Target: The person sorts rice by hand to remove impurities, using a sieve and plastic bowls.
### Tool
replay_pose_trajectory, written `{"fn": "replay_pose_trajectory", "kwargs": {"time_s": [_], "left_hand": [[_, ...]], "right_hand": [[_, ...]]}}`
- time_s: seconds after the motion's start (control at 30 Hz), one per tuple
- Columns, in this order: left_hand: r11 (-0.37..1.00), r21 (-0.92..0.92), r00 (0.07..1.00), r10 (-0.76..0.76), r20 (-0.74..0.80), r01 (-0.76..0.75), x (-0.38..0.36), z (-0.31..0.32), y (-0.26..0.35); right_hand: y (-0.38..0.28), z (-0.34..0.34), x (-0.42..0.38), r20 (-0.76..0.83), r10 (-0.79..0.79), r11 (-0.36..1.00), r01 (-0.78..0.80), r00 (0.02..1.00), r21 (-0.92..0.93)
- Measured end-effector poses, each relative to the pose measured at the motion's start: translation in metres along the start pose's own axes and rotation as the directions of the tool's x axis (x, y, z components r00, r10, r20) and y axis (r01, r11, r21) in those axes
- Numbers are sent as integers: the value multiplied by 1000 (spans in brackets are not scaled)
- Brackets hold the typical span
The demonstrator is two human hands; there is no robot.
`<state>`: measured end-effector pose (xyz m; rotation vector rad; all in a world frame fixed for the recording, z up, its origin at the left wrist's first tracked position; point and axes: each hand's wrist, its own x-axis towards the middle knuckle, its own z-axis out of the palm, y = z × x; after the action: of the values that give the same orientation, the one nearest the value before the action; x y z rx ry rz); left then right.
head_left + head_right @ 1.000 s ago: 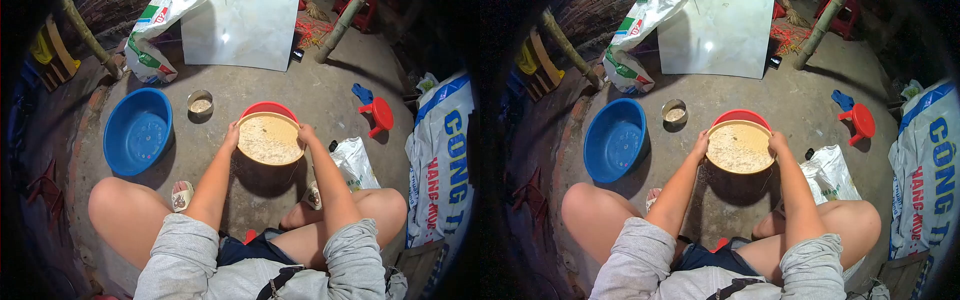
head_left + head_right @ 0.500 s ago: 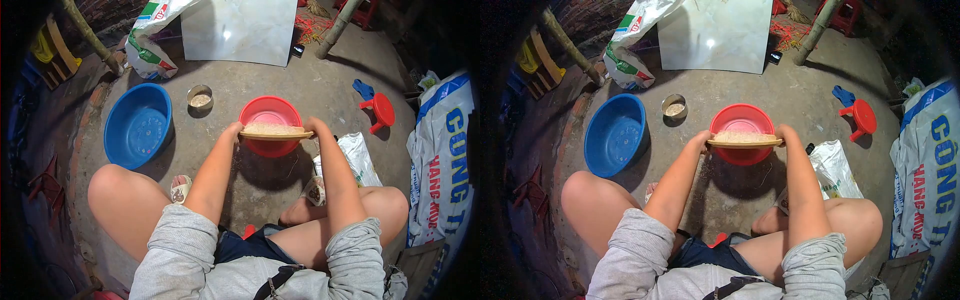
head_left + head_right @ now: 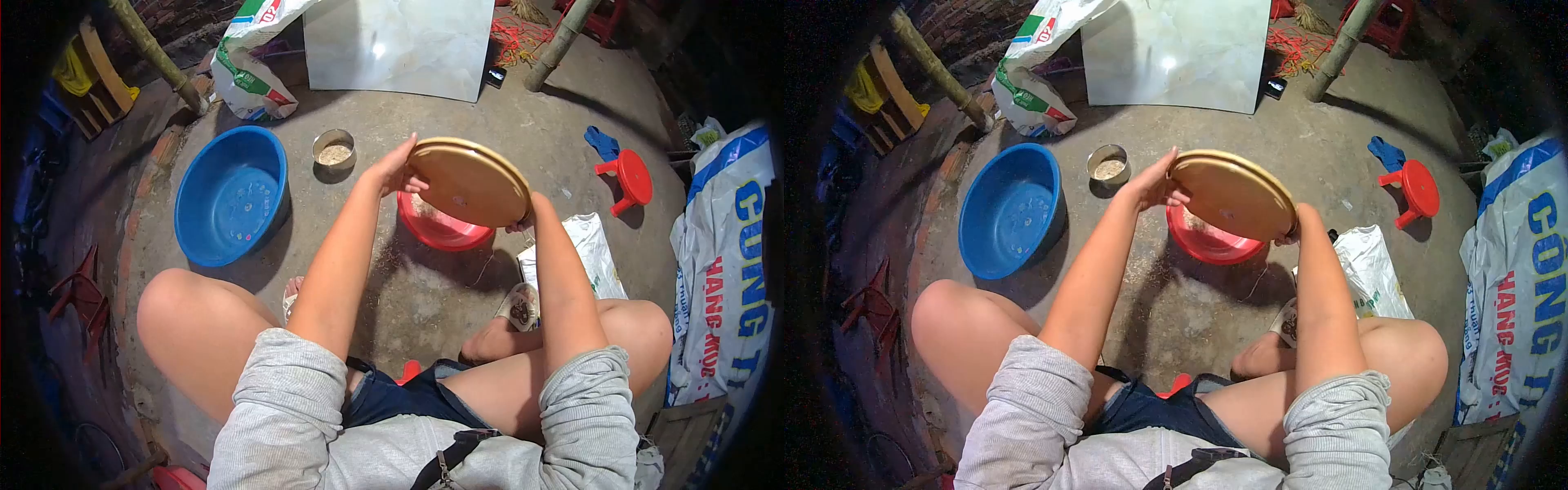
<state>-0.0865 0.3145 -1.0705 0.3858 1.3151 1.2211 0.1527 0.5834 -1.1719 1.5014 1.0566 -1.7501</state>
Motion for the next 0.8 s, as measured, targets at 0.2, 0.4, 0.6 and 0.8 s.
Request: {"fn": "replay_pose_trajectory", "kwargs": {"time_s": [0.2,0.4,0.6,0.8], "left_hand": [[991,18,991,132,-24,-131,-13,13,36],[948,-161,958,252,-138,-273,-23,29,52],[915,-166,930,359,-78,-367,-36,42,64],[883,-142,892,451,-5,-447,-37,56,60]], "right_hand": [[15,32,-40,204,-131,983,101,970,153],[7,52,-32,276,-307,933,231,911,274],[10,59,-19,338,-474,854,332,813,400],[23,54,-7,361,-622,750,397,694,529]]}}
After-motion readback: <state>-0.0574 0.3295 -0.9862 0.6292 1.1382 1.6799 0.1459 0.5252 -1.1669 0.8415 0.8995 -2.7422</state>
